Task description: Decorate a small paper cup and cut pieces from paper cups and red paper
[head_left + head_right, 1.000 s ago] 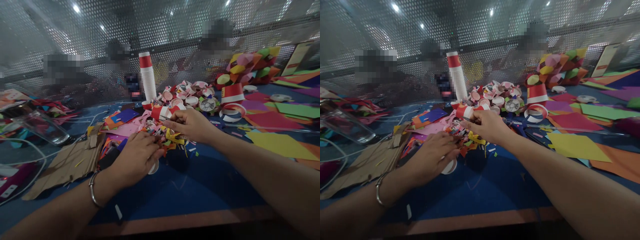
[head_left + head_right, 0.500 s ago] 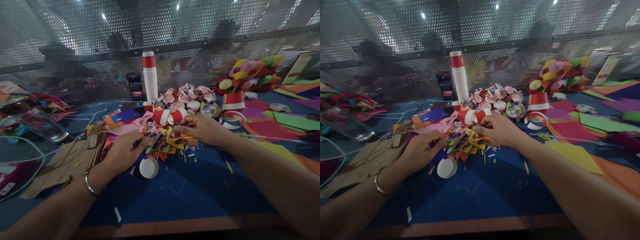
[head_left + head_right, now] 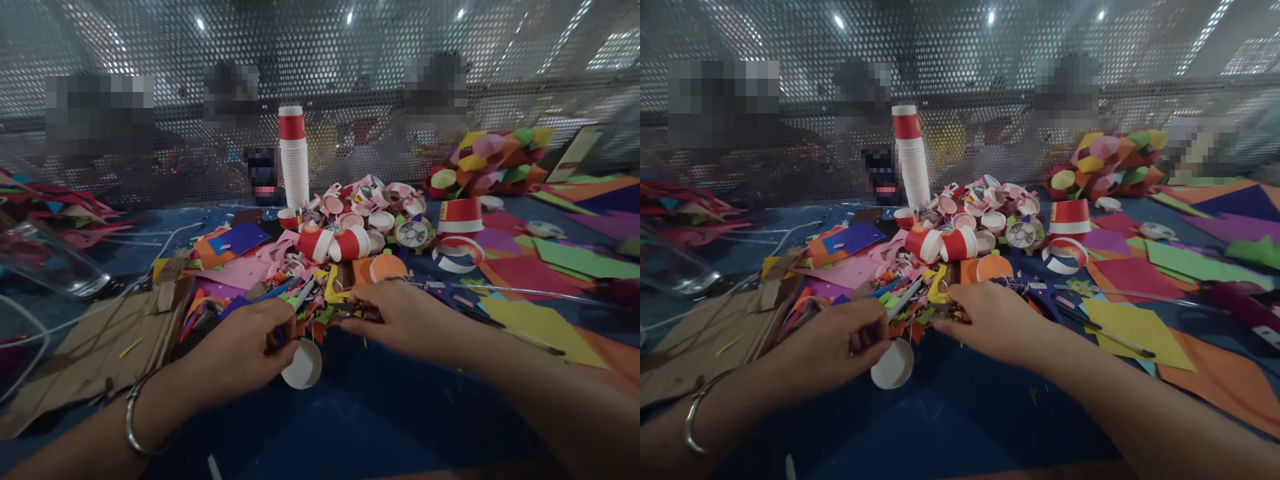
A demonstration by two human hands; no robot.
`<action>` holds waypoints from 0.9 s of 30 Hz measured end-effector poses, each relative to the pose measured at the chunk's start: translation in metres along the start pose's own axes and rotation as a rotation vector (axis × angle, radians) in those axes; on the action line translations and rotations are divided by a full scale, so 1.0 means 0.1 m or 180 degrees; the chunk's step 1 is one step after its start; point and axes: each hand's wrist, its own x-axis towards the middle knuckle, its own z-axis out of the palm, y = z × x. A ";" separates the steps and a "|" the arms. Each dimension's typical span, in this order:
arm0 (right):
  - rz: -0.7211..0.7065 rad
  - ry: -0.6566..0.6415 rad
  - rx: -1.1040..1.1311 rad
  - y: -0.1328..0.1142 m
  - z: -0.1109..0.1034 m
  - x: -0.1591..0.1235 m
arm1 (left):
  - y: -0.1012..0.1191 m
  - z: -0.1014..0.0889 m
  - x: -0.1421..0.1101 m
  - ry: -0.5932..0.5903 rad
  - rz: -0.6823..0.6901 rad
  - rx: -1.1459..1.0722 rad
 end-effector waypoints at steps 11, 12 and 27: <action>0.0037 -0.0017 -0.0314 -0.02 0.17 -0.30 | 0.06 0.07 -0.01 -0.0250 0.0342 -0.0322; 0.0034 0.0018 -0.0274 0.00 0.20 -0.34 | 0.06 0.07 -0.01 -0.0227 0.0349 -0.0296; 0.1099 0.1751 -0.0918 0.87 0.37 -0.92 | 0.00 0.04 0.01 -0.0039 0.0411 -0.0121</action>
